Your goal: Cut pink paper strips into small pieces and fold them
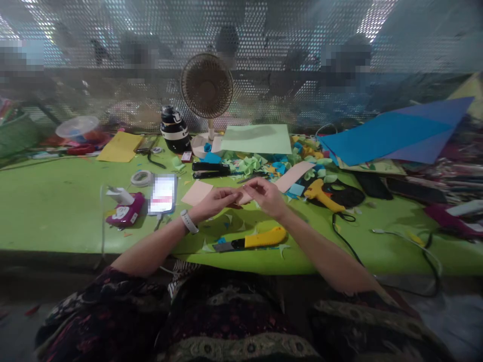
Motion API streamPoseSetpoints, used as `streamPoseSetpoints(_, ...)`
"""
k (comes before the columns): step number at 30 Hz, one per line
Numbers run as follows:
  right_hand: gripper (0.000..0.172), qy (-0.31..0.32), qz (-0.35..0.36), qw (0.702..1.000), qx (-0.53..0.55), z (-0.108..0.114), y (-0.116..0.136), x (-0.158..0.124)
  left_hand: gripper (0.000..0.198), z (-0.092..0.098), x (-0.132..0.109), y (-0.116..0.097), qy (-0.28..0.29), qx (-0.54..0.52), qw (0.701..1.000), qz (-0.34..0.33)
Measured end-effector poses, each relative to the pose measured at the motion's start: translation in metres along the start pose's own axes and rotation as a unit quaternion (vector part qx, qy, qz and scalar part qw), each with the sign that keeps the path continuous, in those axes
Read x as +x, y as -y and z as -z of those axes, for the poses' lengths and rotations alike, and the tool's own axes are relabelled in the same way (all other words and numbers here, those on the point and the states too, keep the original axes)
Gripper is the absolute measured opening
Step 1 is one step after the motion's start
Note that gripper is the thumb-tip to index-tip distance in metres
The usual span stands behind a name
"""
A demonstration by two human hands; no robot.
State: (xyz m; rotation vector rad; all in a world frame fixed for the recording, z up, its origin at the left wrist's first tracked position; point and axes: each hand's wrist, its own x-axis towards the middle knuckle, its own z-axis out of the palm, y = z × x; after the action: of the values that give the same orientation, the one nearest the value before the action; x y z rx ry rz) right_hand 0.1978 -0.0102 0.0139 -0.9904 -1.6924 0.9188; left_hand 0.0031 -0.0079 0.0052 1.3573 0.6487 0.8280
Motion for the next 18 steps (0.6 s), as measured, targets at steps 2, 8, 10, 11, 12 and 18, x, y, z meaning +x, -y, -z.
streamPoseSetpoints(2,0.032,-0.016,0.022,1.0,-0.002,-0.0018,-0.0007,-0.001,0.042,0.0002,-0.0009,0.0009,-0.002,0.008,1.0,0.016)
streamPoseSetpoints(8,0.03,-0.016,0.024,1.0,0.005,-0.0053,0.0003,-0.0043,0.046,0.0003,-0.0027,-0.001,0.019,0.052,0.994,0.097)
streamPoseSetpoints(10,0.032,-0.02,0.018,1.0,0.005,-0.0049,0.0008,-0.0043,0.046,0.0008,-0.0026,-0.0019,0.016,0.06,0.994,0.091)
streamPoseSetpoints(11,0.033,-0.019,0.012,1.0,0.001,-0.0042,0.0011,-0.004,0.047,0.0013,-0.0024,-0.002,0.012,0.064,0.994,0.084)
streamPoseSetpoints(12,0.035,-0.014,0.004,1.0,-0.01,-0.0034,0.0014,-0.0036,0.047,0.0019,-0.0021,-0.0018,0.005,0.067,0.995,0.076)
streamPoseSetpoints(18,0.047,0.075,0.0,0.987,-0.143,0.0024,0.0036,-0.0011,0.044,0.0063,0.0002,0.0014,-0.03,0.056,0.997,0.048)
